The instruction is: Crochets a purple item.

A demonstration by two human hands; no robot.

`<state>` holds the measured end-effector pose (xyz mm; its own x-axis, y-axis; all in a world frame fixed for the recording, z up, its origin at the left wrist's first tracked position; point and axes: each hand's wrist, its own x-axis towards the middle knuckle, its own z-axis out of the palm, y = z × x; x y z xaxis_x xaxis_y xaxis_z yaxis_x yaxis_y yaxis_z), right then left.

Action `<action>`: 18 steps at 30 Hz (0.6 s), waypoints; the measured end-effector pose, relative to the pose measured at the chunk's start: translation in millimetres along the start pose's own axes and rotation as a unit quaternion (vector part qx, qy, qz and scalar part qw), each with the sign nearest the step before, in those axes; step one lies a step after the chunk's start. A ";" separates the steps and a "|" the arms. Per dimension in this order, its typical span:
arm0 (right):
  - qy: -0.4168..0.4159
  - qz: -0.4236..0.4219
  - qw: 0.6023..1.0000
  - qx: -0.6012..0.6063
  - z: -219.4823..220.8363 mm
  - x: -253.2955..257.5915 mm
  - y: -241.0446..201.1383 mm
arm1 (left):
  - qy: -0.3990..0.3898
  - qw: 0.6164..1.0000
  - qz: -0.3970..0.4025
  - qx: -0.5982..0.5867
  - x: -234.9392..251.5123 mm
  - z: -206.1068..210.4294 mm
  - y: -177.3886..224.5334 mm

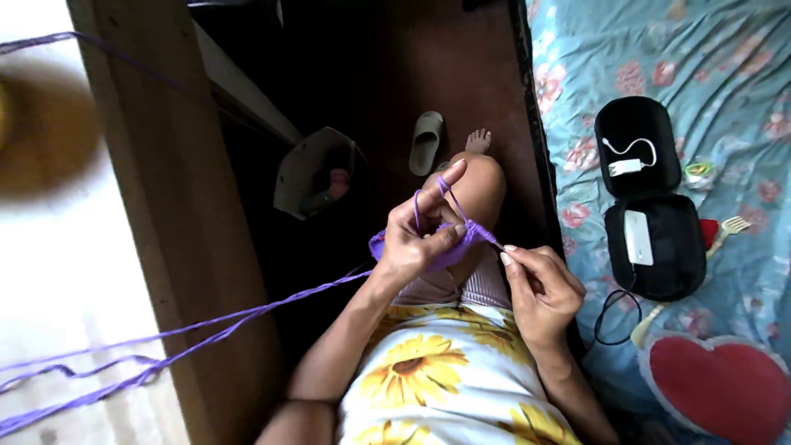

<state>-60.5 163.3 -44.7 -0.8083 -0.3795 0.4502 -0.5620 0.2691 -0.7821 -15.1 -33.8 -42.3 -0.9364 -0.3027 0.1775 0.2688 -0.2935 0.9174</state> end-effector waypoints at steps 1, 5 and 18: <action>0.004 -0.021 0.999 -0.023 0.2 0.1 0.4 | 0.002 1.000 0.000 0.000 0.2 -1.0 0.1; -0.001 -0.067 0.996 -0.063 -1.7 0.3 1.6 | 0.001 0.998 -0.048 -0.033 0.8 -6.4 2.6; -0.047 0.058 0.991 0.115 -5.0 -0.8 1.0 | -0.038 0.984 -0.111 -0.132 1.4 -12.1 3.7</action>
<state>-61.2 168.3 -43.7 -0.8397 -0.4407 0.3174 -0.4023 0.1120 -0.9086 -12.7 -46.3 -43.0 -0.9902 -0.1383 0.0193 0.0959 -0.5730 0.8139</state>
